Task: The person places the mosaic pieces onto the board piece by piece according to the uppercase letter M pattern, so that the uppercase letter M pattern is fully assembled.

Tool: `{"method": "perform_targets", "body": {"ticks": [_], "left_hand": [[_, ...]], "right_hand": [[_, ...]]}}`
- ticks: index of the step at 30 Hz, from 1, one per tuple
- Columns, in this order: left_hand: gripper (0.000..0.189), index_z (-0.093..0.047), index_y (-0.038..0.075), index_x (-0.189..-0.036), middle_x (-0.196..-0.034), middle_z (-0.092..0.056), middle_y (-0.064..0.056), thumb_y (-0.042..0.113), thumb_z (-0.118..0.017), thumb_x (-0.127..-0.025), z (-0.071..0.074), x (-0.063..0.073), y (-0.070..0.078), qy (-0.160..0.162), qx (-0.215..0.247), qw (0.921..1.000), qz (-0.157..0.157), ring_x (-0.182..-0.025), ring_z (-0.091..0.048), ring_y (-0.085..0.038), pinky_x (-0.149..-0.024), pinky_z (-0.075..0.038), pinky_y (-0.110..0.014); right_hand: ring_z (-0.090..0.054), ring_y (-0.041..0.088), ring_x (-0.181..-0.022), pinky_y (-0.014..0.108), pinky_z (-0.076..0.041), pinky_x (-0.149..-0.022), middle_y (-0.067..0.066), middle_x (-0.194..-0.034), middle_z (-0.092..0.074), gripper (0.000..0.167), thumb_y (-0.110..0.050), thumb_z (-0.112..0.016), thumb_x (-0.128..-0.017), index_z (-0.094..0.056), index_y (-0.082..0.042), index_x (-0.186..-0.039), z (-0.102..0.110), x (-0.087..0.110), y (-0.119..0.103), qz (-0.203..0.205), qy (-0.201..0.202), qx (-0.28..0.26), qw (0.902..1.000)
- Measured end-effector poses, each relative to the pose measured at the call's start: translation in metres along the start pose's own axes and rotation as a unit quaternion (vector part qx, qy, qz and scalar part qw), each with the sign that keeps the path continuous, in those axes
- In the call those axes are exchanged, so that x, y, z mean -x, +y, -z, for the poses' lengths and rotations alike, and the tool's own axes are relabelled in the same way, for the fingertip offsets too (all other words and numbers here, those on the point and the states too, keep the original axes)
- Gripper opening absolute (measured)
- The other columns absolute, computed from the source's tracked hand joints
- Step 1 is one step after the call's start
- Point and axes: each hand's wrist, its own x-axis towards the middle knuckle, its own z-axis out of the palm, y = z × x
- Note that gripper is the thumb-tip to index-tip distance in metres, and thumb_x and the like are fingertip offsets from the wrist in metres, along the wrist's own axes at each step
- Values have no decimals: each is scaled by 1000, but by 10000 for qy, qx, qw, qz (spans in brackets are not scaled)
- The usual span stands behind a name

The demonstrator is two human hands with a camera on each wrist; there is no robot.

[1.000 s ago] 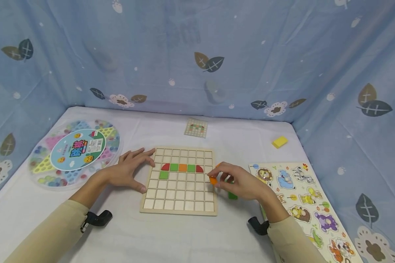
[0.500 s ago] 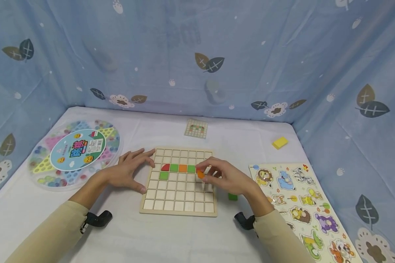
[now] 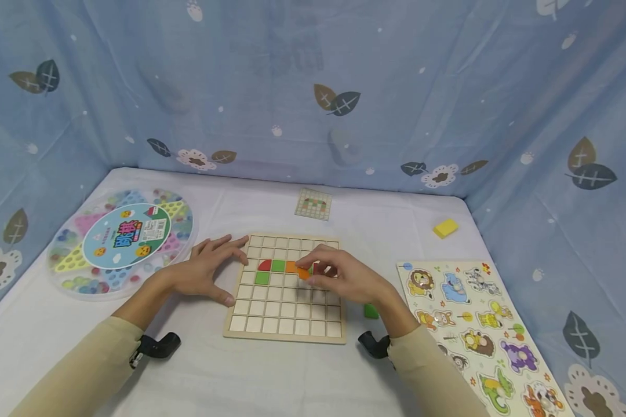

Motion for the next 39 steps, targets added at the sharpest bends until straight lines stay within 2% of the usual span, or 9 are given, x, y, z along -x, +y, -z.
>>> {"method": "perform_targets", "body": {"ticks": [9,15,19,25,32,39], "left_hand": [[78,-52,33,-128,-173,-16,-2,64,-89,-66,0,-2,1,2,-24,10000,-13,-158,-4,-41,-117,4,-69],[78,-52,32,-128,-173,-16,-2,62,-89,-66,1,-2,2,2,20,10000,-17,-158,-3,-41,-117,4,-69],[78,-52,32,-128,-173,-15,-2,62,-90,-66,1,-2,3,0,52,10000,-15,-158,-3,-41,-117,4,-69],[77,-52,32,-127,-173,-16,-2,61,-90,-66,2,-1,4,-19,7,10000,48,-157,-4,-41,-117,4,-69],[78,-53,31,-127,-173,-17,-2,61,-90,-66,2,0,4,-22,-19,10000,88,-157,-4,-42,-117,4,-70],[78,-53,32,-128,-173,-17,-2,61,-90,-66,2,0,5,-20,31,10000,62,-157,-4,-42,-117,4,-70]], "right_hand": [[-64,21,-99,36,-56,-88,-3,-124,-64,35,-17,-70,-99,-65,-9,-132,-5,-10,-1,19,-88,-54,9999],[-65,19,-99,36,-56,-87,-3,-124,-65,34,-17,-71,-98,-66,-14,-132,-9,-19,-2,239,-179,-36,9995],[-64,18,-100,37,-56,-88,-4,-122,-66,34,-18,-70,-99,-65,-12,-132,-12,-24,-4,275,-251,30,9993],[-63,18,-98,36,-56,-82,-4,-116,-67,34,-22,-72,-98,-67,-10,-130,-17,-32,-5,416,-286,182,9986],[-63,16,-95,34,-58,-80,-3,-114,-67,32,-18,-73,-97,-68,-10,-128,-26,-46,-7,550,-427,283,9972],[-66,13,-93,30,-58,-79,-4,-119,-66,33,-14,-73,-96,-68,-12,-128,-34,-55,-13,467,-615,487,9958]]}}
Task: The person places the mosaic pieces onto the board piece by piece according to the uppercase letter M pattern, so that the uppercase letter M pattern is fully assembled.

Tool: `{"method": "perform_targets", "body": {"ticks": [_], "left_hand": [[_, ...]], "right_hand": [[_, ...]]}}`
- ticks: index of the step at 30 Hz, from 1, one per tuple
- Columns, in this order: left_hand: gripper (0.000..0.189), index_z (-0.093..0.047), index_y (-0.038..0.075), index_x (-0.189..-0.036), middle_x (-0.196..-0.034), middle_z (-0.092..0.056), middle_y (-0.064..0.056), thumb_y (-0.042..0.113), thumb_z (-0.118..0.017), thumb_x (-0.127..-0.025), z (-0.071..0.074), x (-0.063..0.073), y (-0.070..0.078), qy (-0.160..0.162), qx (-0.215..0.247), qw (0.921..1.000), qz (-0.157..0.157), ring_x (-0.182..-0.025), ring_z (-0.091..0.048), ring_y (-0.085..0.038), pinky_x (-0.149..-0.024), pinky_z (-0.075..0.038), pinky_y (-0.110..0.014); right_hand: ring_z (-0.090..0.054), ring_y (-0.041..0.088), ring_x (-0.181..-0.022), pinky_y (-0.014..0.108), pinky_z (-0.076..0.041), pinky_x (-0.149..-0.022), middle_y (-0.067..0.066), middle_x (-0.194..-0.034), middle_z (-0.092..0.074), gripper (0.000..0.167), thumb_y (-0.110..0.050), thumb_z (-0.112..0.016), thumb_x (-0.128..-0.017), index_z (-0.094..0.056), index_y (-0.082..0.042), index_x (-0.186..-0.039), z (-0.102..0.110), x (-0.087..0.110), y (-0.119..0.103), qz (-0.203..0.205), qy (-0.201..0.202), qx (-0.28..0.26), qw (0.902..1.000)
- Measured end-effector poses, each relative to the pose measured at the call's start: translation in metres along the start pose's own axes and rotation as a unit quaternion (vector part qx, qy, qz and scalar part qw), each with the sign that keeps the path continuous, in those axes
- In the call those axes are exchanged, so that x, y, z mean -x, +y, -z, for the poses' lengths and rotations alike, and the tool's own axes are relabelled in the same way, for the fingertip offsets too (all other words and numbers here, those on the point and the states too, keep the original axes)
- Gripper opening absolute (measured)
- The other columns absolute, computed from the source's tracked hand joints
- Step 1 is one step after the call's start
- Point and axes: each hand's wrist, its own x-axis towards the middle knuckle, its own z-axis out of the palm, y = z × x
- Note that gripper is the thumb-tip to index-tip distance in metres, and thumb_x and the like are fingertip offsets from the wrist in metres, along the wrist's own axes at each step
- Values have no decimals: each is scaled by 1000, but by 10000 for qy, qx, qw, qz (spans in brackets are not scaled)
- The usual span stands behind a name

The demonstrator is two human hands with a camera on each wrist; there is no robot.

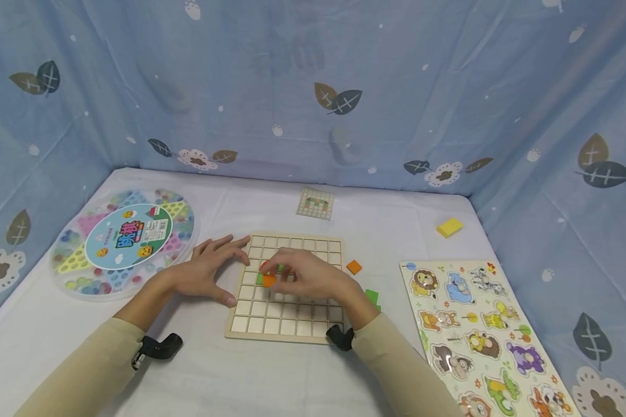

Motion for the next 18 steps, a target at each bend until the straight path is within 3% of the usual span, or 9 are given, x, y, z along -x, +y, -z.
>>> {"method": "perform_targets", "body": {"ticks": [18], "left_hand": [[77,-51,33,-127,-173,-17,-2,61,-89,-67,0,0,-2,-4,-1,10000,-56,-157,-4,-41,-117,3,-69]], "right_hand": [[-64,8,-90,28,-55,-85,-3,-113,-68,24,-17,-75,-95,-70,-12,-117,-17,-23,-6,-229,-465,946,9942]]}}
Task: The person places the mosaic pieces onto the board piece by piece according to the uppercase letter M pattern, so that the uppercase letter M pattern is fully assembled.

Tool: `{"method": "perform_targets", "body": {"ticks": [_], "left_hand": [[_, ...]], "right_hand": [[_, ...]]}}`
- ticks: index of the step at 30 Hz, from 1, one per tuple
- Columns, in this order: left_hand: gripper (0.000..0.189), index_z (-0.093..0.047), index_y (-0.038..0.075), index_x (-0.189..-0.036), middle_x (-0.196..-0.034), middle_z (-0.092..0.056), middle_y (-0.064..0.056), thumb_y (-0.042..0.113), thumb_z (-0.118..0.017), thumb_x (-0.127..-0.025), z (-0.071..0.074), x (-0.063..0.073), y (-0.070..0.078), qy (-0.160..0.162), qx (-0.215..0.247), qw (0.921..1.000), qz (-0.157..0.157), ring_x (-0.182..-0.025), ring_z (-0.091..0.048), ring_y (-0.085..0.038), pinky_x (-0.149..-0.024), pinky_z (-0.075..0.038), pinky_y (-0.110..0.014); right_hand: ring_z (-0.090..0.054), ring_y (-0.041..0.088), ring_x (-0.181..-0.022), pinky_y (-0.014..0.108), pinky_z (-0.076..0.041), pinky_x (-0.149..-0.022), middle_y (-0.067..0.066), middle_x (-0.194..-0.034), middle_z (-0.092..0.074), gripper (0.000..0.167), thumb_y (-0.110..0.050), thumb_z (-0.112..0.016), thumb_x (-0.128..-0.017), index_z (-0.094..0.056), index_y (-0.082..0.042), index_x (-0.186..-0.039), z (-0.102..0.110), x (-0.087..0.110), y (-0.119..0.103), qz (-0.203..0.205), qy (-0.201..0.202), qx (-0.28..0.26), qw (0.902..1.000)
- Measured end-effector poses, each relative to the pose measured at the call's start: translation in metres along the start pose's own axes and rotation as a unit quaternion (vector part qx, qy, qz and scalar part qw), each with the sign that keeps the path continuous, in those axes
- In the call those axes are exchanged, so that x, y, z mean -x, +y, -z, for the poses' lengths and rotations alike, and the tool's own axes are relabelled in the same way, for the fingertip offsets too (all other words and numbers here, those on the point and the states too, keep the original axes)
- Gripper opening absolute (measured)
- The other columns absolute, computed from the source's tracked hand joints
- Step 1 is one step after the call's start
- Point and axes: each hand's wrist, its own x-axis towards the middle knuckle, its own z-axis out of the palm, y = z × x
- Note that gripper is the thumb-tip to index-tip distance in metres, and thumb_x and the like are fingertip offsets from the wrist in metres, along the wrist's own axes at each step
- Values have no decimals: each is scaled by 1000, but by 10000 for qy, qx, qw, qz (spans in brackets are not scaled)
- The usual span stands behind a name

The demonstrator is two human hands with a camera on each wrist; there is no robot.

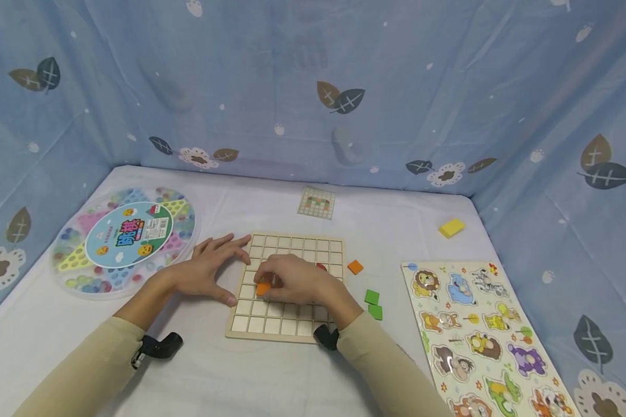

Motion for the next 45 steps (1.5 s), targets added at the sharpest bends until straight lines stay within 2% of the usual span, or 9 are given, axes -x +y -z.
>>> {"method": "perform_targets", "body": {"ticks": [8,16,31,39,45], "left_hand": [[77,-52,31,-127,-173,-17,-3,61,-90,-67,1,1,0,-14,11,10000,-4,-157,-4,-42,-117,4,-70],[77,-52,31,-128,-173,-17,-3,61,-90,-67,0,0,-1,-2,25,10000,-57,-157,-4,-43,-117,4,-70],[77,-52,31,-128,-173,-17,-4,60,-90,-67,1,0,1,-1,52,10000,-61,-157,-5,-43,-117,3,-70],[77,-52,31,-128,-173,-17,-3,59,-91,-67,1,-1,1,-26,56,10000,-50,-157,-3,-42,-116,4,-69],[78,-52,31,-128,-173,-17,-3,60,-91,-67,1,-1,2,-19,42,10000,3,-157,-4,-42,-117,4,-70]], "right_hand": [[-63,17,-92,25,-51,-84,-2,-112,-68,25,-18,-75,-95,-71,-13,-119,-5,-4,-2,-163,-14,195,9997],[-61,15,-90,26,-50,-83,-4,-109,-67,26,-19,-77,-94,-71,-15,-119,-9,-7,-1,-328,-5,429,9985],[-63,15,-90,25,-51,-82,-4,-105,-70,23,-17,-77,-94,-71,-14,-116,-5,-5,-3,-313,-44,213,9993],[-65,15,-97,30,-54,-88,-2,-115,-71,29,-9,-73,-94,-70,-13,-123,4,3,-2,-119,-52,76,9999],[-66,17,-104,36,-54,-93,-1,-121,-70,35,-9,-70,-95,-67,-13,-129,12,12,0,-255,-1,50,9997]]}}
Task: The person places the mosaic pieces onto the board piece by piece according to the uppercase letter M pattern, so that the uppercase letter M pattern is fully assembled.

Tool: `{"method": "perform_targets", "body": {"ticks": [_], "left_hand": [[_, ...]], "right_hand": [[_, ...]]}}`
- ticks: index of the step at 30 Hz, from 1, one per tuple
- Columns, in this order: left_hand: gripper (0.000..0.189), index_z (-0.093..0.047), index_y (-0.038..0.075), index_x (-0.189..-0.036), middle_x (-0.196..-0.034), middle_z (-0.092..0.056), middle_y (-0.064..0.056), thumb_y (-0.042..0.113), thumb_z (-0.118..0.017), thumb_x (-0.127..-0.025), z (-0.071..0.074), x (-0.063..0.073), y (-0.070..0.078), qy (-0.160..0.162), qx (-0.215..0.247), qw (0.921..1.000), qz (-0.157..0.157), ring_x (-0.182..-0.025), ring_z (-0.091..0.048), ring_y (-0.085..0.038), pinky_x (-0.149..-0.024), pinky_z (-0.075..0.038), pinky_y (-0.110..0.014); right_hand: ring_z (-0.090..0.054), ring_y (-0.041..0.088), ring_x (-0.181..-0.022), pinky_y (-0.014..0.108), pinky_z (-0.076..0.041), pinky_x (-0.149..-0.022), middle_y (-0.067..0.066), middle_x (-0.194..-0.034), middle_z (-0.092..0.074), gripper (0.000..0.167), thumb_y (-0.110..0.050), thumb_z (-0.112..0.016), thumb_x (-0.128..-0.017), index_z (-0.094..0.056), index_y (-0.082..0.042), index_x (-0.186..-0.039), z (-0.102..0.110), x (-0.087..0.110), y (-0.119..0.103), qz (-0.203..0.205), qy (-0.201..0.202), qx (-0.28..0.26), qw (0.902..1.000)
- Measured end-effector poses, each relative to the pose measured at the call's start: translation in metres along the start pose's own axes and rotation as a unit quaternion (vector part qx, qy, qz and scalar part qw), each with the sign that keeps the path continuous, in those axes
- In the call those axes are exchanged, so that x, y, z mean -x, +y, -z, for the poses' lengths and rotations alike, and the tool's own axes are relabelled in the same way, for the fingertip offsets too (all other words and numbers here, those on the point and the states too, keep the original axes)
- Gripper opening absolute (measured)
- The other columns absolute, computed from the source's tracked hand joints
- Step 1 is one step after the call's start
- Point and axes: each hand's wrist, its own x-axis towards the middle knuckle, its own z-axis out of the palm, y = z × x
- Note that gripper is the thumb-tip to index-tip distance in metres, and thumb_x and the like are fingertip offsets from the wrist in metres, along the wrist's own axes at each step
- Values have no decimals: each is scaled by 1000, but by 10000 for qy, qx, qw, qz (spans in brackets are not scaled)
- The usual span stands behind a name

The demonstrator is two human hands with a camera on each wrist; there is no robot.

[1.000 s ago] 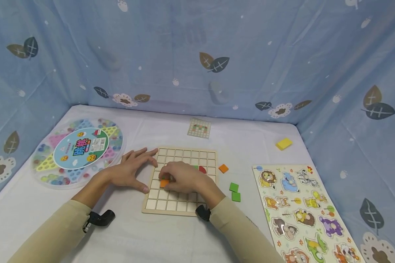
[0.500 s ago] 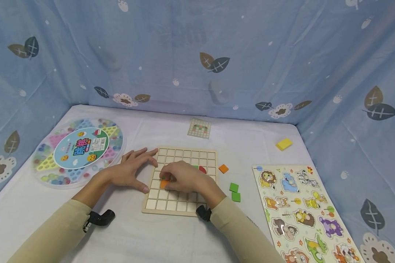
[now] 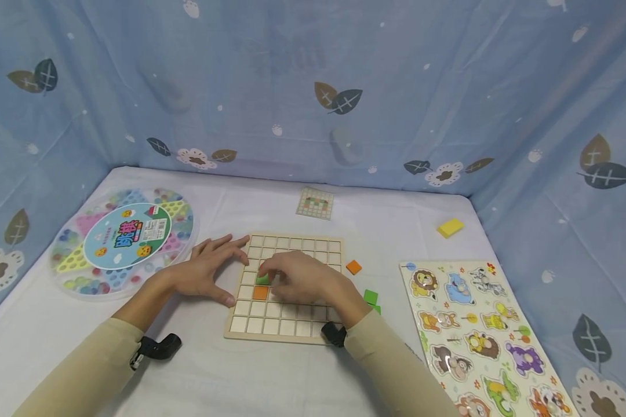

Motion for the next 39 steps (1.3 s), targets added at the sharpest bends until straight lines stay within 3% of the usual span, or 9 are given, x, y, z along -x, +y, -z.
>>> {"method": "perform_targets", "body": {"ticks": [15,23,32,39], "left_hand": [[77,-53,32,-127,-173,-17,-2,62,-90,-66,-2,1,-3,55,-35,10000,49,-157,-4,-41,-117,3,-70],[77,-53,31,-127,-173,-17,-4,60,-90,-66,-1,1,-1,54,18,10000,16,-157,-4,-42,-117,3,-70],[77,-53,30,-127,-173,-16,-4,60,-91,-66,-2,1,1,21,2,10000,34,-157,-4,-42,-117,3,-70],[77,-54,30,-127,-173,-16,-3,57,-92,-66,-1,0,1,37,48,10000,67,-158,-4,-41,-117,3,-69]], "right_hand": [[-67,21,-106,41,-56,-92,4,-116,-71,28,-10,-73,-95,-70,-9,-123,11,30,18,88,386,34,9992],[-65,20,-104,43,-56,-92,1,-116,-71,28,-12,-74,-95,-70,-12,-123,21,52,29,-399,550,-42,9977],[-64,19,-104,41,-55,-86,-4,-116,-70,26,-14,-74,-95,-70,-15,-121,28,77,42,-539,729,146,9958],[-62,26,-98,47,-56,-86,1,-116,-70,30,-9,-73,-94,-69,-11,-124,34,96,49,-687,941,223,9929]]}}
